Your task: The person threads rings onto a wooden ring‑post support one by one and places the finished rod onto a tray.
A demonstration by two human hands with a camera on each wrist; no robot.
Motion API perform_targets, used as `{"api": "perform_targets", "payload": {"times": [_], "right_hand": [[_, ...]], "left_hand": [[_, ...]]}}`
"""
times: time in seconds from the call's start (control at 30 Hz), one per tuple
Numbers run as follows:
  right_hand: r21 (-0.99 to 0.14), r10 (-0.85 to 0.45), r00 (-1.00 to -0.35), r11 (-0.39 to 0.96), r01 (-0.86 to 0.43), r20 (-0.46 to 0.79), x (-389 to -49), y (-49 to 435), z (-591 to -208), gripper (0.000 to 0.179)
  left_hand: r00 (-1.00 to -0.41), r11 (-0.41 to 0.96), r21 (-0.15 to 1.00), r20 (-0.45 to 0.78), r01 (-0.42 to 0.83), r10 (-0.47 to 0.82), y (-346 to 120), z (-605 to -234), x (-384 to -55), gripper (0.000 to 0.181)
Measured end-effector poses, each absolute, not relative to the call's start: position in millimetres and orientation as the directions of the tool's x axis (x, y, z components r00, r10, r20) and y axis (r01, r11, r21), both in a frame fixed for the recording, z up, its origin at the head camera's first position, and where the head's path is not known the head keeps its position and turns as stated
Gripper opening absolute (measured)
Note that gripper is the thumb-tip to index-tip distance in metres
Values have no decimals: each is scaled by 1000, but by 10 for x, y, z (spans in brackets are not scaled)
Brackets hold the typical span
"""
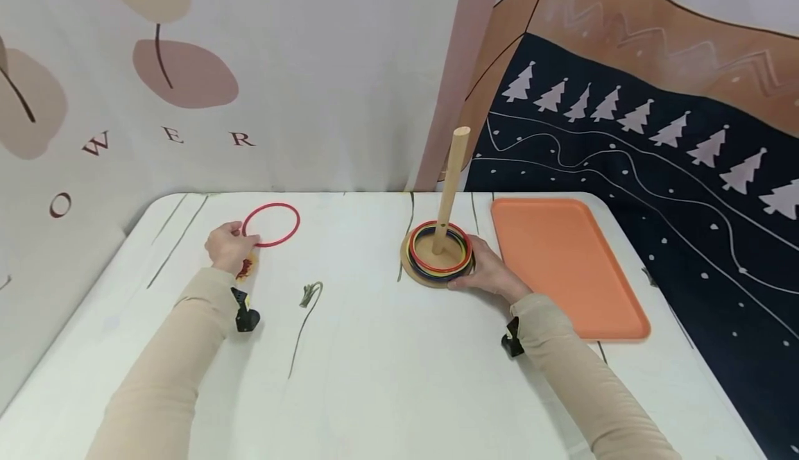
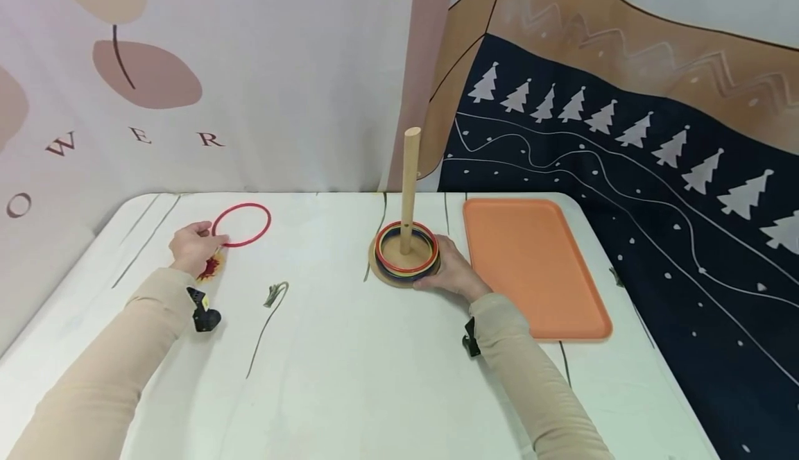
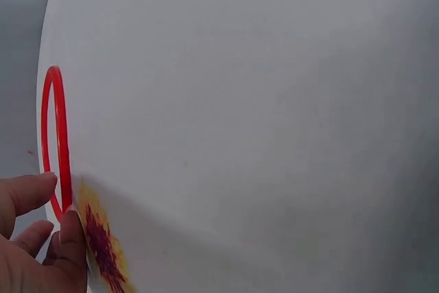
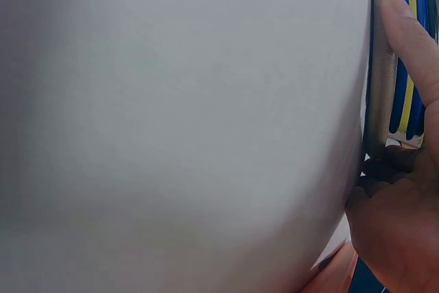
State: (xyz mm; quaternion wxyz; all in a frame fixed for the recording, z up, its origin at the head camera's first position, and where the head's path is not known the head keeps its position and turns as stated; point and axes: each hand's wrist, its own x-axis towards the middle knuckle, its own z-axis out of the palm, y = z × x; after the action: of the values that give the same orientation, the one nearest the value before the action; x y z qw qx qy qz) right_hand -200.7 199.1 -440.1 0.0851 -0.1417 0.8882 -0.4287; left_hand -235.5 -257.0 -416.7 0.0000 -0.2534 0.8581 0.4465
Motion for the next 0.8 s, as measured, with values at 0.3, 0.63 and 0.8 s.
{"api": "perform_targets", "payload": {"times": [0.3,0.63,0.8], "right_hand": [[-777,-317,-948,606,-168,-42,-2003,1986,-4375,105],[-776,-311,-949,609,-163,-45,-2001,1974,-4361,104],[-776,-314,-948,609,-164,-46,-1995,1976,-4365,104]], "left_hand": [[-884,551,715,-210,-430,-417,-2589,-4133,-2365,49],[-866,544,691,-261,-476,-427,-2615,-4123,-2368,44],[-852,506,701,-301,-502,-427,-2629,-4114,-2375,43]]}}
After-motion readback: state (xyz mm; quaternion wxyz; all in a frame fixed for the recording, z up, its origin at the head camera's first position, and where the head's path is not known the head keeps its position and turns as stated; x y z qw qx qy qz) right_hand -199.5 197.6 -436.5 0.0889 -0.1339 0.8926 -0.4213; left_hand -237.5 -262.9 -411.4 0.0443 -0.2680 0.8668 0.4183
